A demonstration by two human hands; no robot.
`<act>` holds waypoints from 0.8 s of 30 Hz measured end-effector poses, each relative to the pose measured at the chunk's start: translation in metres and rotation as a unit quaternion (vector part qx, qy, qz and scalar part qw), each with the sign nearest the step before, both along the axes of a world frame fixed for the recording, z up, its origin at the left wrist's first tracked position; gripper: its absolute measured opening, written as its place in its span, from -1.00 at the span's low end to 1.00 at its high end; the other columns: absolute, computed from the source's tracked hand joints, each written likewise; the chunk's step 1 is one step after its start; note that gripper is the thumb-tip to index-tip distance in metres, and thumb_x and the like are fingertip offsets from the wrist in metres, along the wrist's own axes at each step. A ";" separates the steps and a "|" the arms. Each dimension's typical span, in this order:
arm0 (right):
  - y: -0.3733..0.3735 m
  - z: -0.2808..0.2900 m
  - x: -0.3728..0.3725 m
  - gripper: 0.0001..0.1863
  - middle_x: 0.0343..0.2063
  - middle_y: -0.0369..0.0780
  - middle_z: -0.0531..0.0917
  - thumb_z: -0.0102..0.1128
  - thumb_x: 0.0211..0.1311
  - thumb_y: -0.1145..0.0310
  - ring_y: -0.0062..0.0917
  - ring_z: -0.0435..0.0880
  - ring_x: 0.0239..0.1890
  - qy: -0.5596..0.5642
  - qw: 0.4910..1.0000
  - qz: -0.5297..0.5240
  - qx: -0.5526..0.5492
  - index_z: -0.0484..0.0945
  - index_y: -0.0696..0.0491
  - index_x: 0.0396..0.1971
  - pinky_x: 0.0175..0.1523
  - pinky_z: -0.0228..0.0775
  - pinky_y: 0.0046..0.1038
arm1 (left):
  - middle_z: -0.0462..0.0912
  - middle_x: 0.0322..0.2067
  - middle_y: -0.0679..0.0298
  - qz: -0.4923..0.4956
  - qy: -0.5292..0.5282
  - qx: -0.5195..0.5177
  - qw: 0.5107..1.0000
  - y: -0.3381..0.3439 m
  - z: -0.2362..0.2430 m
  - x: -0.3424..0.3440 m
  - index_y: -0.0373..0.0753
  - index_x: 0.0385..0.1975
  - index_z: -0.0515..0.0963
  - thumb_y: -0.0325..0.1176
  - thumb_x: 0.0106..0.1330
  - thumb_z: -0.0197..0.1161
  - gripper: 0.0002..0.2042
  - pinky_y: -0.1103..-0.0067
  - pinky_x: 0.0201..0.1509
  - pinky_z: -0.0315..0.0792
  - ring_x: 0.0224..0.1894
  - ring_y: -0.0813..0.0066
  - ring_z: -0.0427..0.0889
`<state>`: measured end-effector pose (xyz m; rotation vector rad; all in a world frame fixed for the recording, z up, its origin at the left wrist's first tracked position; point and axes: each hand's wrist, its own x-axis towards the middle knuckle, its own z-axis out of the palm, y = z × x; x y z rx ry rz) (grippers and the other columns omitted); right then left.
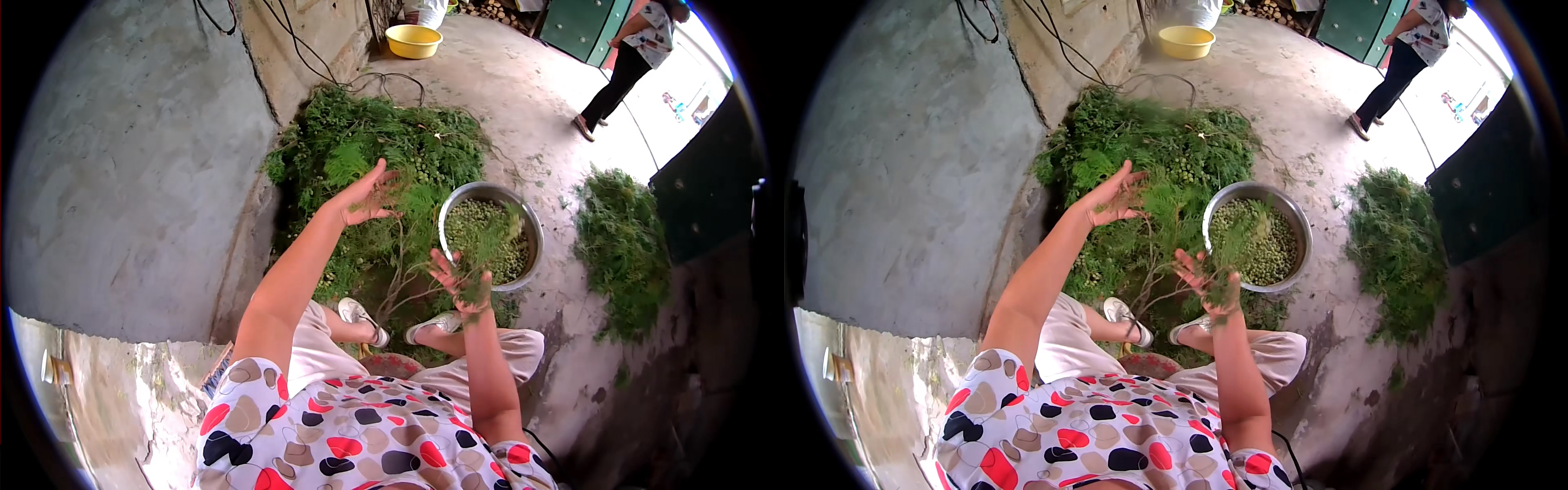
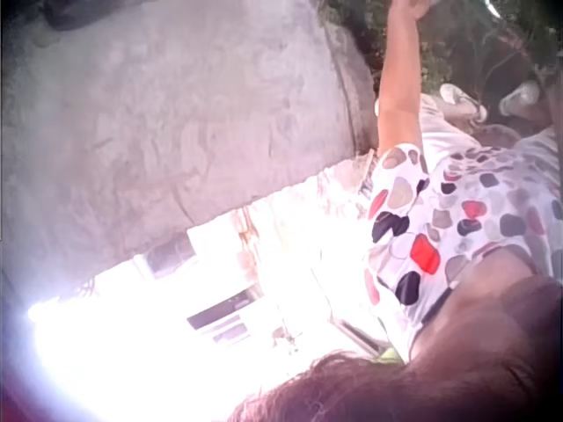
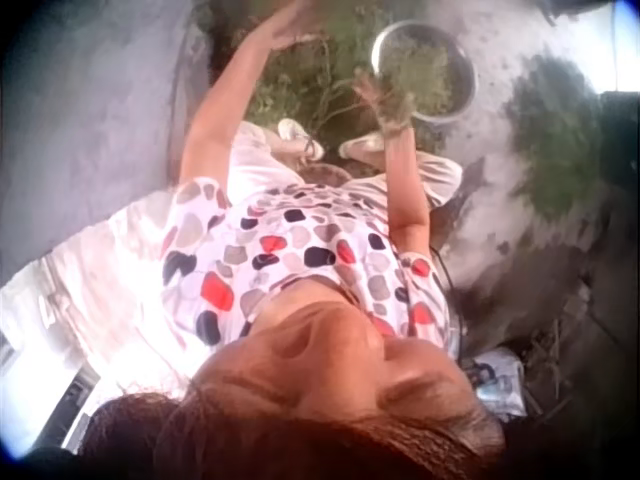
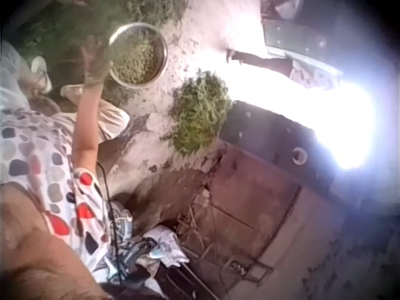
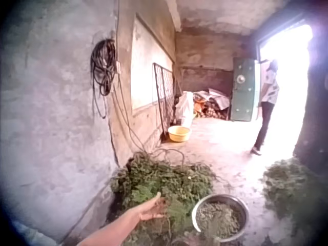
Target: The person picks small green pods from a pile of leafy branches by hand and drops them into a metal bowl.
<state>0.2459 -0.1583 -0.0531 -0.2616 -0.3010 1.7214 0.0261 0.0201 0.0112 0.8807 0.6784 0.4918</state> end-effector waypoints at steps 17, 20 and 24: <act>0.079 -0.055 0.013 -0.70 -0.28 -0.22 0.49 -0.27 0.28 0.28 -0.30 0.53 -0.11 -0.167 0.958 -0.094 -0.213 0.31 0.14 -0.11 -0.22 0.50 -0.36 | 0.52 -0.45 0.33 0.254 -0.037 -0.110 0.960 -0.098 -0.092 0.031 -0.14 -0.42 0.35 0.17 0.10 0.12 -0.56 0.56 -0.26 0.35 -0.31 0.46 0.49; 0.063 -0.049 -0.003 -0.72 -0.27 -0.28 0.44 -0.28 0.26 0.34 -0.46 0.48 -0.13 -0.278 0.913 -0.107 -0.279 0.26 0.07 -0.07 -0.21 0.38 -0.42 | 0.29 -0.66 0.35 0.423 -0.032 -0.093 0.901 -0.095 -0.082 0.032 -0.13 -0.63 0.22 0.15 0.09 0.16 -0.53 0.58 -0.38 0.24 -0.56 0.51 0.31; 0.028 -0.046 -0.008 -0.51 -0.05 -0.26 0.36 -0.17 0.20 0.45 -0.55 0.38 -0.07 -0.404 0.849 -0.243 -0.240 0.09 0.02 0.17 -0.09 0.19 -0.55 | 0.28 -0.71 0.36 0.452 0.047 -0.061 0.889 -0.090 -0.069 0.040 -0.11 -0.71 0.22 0.16 0.06 0.17 -0.52 0.59 -0.44 0.22 -0.63 0.51 0.29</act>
